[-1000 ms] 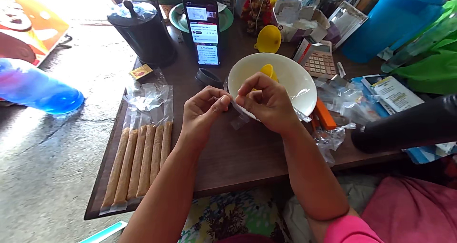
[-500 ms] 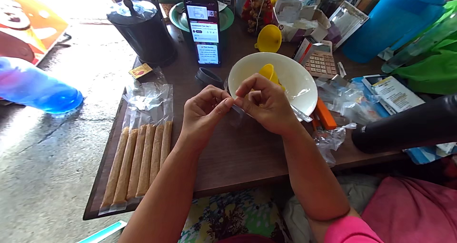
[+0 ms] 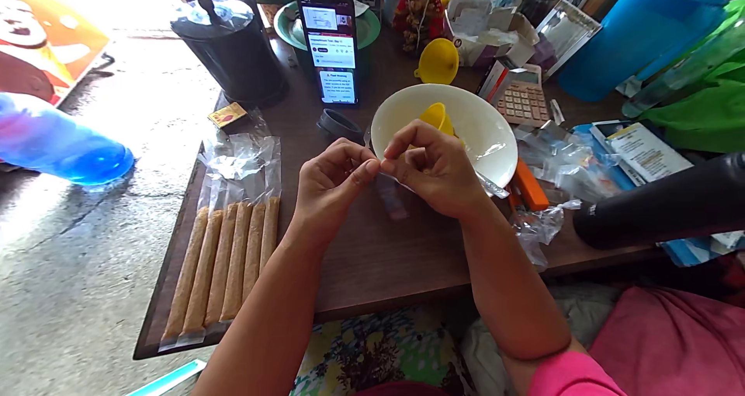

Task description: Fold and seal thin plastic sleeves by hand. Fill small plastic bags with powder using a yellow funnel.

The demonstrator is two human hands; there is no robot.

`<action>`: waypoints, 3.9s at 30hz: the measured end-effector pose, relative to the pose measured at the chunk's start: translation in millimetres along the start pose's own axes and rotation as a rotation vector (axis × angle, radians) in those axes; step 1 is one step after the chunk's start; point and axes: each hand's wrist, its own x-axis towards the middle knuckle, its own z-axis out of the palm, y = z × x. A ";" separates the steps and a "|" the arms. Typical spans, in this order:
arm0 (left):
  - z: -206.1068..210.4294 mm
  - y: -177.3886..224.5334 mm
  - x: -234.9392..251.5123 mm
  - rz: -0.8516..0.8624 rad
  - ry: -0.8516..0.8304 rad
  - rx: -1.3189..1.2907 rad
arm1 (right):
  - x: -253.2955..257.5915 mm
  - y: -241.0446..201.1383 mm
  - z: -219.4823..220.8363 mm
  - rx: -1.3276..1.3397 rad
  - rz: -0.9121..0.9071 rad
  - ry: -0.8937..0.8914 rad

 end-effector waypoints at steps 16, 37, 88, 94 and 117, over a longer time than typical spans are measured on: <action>0.8 1.2 0.1 0.024 -0.011 0.031 | 0.8 -0.3 -0.7 0.127 0.003 -0.030; -0.8 -1.7 0.9 0.034 -0.030 -0.010 | 0.3 -2.0 0.1 0.101 0.016 -0.014; -0.2 -1.7 0.3 0.013 -0.021 -0.014 | 0.3 -2.2 1.0 0.061 -0.002 -0.007; 0.1 -0.6 0.8 0.025 -0.055 -0.021 | -0.2 -4.0 0.2 0.159 -0.006 -0.028; 1.0 -0.8 0.9 0.002 -0.017 -0.026 | 0.5 -1.9 1.9 0.000 0.028 0.065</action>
